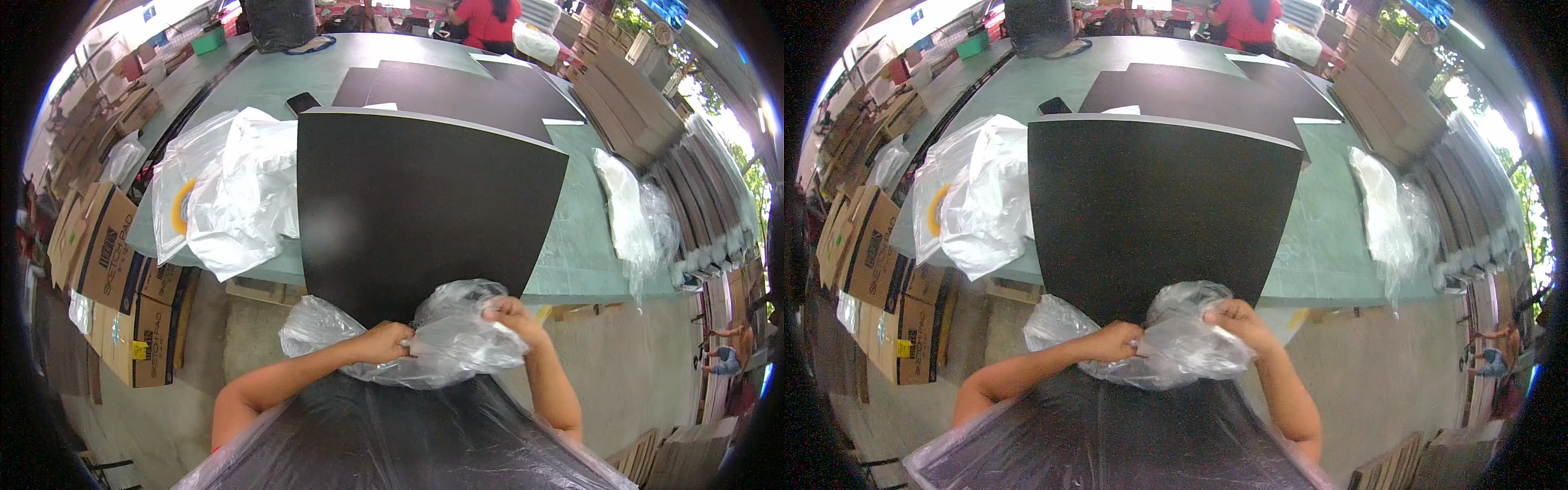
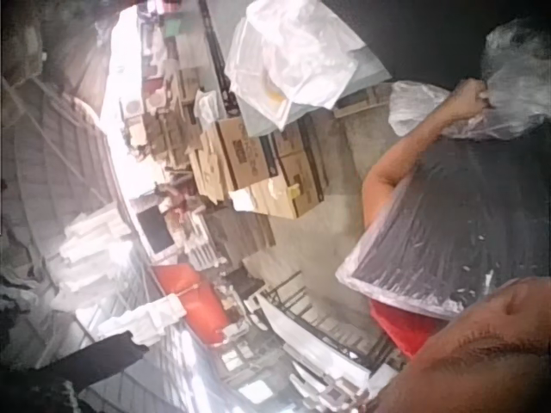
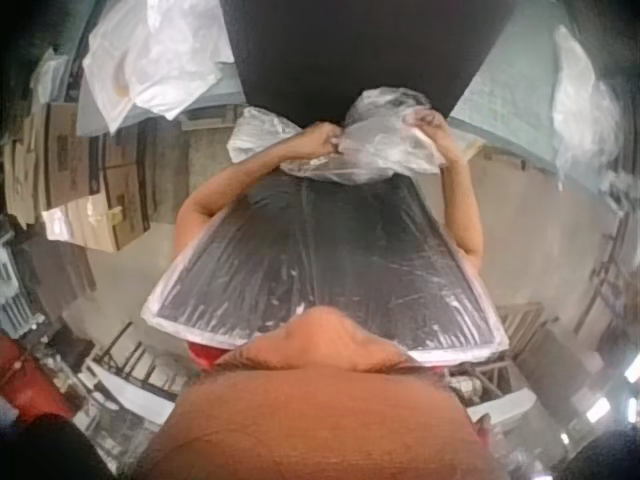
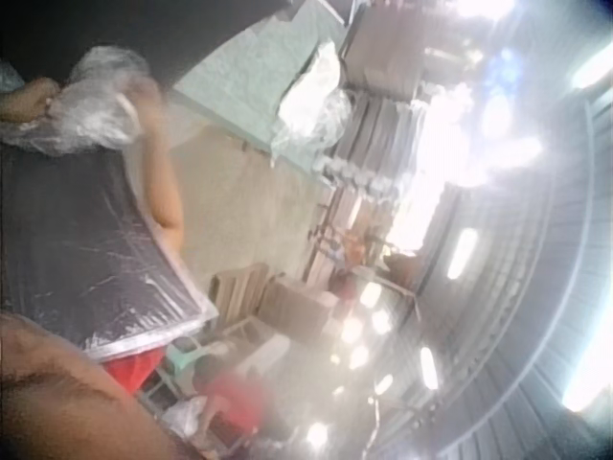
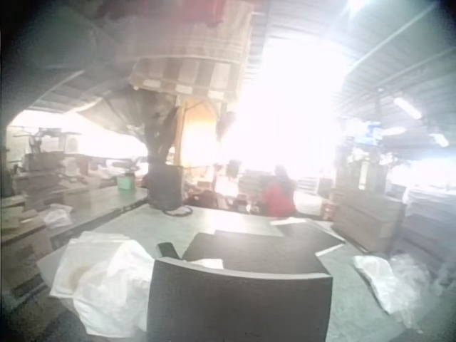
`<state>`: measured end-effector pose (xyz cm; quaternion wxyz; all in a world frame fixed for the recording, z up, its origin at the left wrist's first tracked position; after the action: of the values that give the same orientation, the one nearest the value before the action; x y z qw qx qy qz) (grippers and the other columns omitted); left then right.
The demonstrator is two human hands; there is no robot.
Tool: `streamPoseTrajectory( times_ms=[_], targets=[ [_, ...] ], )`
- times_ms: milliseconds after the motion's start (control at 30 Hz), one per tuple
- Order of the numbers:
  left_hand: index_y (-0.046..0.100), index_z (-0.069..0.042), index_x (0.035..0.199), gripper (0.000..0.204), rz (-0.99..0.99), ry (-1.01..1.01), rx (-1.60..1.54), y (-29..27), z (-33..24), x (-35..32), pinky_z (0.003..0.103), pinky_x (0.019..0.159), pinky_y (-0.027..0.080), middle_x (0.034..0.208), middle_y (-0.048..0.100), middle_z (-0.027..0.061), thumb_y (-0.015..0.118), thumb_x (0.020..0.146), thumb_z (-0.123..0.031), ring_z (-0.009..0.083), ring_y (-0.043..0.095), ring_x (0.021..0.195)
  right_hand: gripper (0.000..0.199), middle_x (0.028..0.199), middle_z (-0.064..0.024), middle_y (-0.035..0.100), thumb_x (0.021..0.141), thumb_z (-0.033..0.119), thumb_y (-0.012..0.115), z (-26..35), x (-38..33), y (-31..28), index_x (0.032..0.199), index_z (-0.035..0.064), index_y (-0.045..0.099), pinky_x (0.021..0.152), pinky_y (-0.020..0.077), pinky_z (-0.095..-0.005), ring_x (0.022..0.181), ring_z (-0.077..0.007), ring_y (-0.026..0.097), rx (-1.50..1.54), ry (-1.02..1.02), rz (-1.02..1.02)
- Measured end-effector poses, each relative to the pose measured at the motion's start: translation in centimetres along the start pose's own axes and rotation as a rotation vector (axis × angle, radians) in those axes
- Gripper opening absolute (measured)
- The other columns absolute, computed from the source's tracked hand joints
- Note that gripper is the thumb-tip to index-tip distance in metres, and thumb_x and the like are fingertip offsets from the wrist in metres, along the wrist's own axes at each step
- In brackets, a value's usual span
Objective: The person wraps rectangular panels in clear plastic bags. They pick up a panel, slide it into a bag, smooth the plastic, and set the wrapped panel aside. The process repeats with additional panels and bags on the table.
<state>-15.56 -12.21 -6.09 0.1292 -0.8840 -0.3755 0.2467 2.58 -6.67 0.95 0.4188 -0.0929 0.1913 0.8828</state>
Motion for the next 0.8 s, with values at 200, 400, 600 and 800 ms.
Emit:
streamPoseTrajectory(
  times_ms=[200,400,600,800],
  targets=[
    [0.059,-0.003,0.079,0.023,-0.489,-0.009,-0.233,-10.9,-1.5,-7.2,0.029,0.065,0.041,0.075,0.055,0.0051,0.066,0.068,-0.021,0.0155,0.051,0.07,0.011,0.06,0.0026,0.051,0.078,0.018,0.059,4.6,-4.1,-5.5,0.077,0.0081,0.054,0.043,0.0394,-0.0199,0.048,-0.0064,0.048,0.457,-0.27,-0.592],
    [0.056,0.0,0.084,0.025,-1.084,-0.608,-0.61,-7.6,22.1,-25.0,0.027,0.058,0.041,0.072,0.054,0.0019,0.053,0.08,-0.025,0.0125,0.049,0.064,0.016,0.067,0.0001,0.051,0.081,0.025,0.054,0.3,-6.1,-13.7,0.083,0.009,0.054,0.043,0.0415,-0.0215,0.055,-0.0069,0.05,0.586,-0.29,-0.662],
    [0.051,0.002,0.101,0.028,-1.905,-0.633,0.12,-13.3,21.6,-41.0,0.035,0.073,0.043,0.094,0.056,0.0122,0.05,0.074,-0.002,0.0239,0.054,0.081,0.022,0.071,0.0003,0.051,0.081,0.024,0.053,3.0,-5.9,-13.2,0.093,0.0066,0.054,0.044,0.0351,-0.0186,0.057,-0.0071,0.045,0.221,-0.197,-0.707],
    [0.047,-0.009,0.096,0.033,-0.881,0.634,-0.004,-13.1,-9.0,-14.0,0.029,0.063,0.047,0.079,0.053,0.0056,0.055,0.065,0.001,0.0157,0.054,0.065,0.015,0.064,0.0053,0.048,0.081,0.022,0.054,9.8,-0.8,3.3,0.084,0.0072,0.055,0.043,0.0297,-0.0166,0.051,-0.0016,0.039,-0.285,-0.208,-0.164]
  ],
)
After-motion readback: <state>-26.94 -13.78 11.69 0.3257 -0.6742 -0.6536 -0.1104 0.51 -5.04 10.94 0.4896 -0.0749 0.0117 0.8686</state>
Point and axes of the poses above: each hand's wrist, its own x-axis towards the middle knuckle, its own y-axis out of the palm, z = x × y, the point moved 6 cm from there along x, towards the middle knuckle
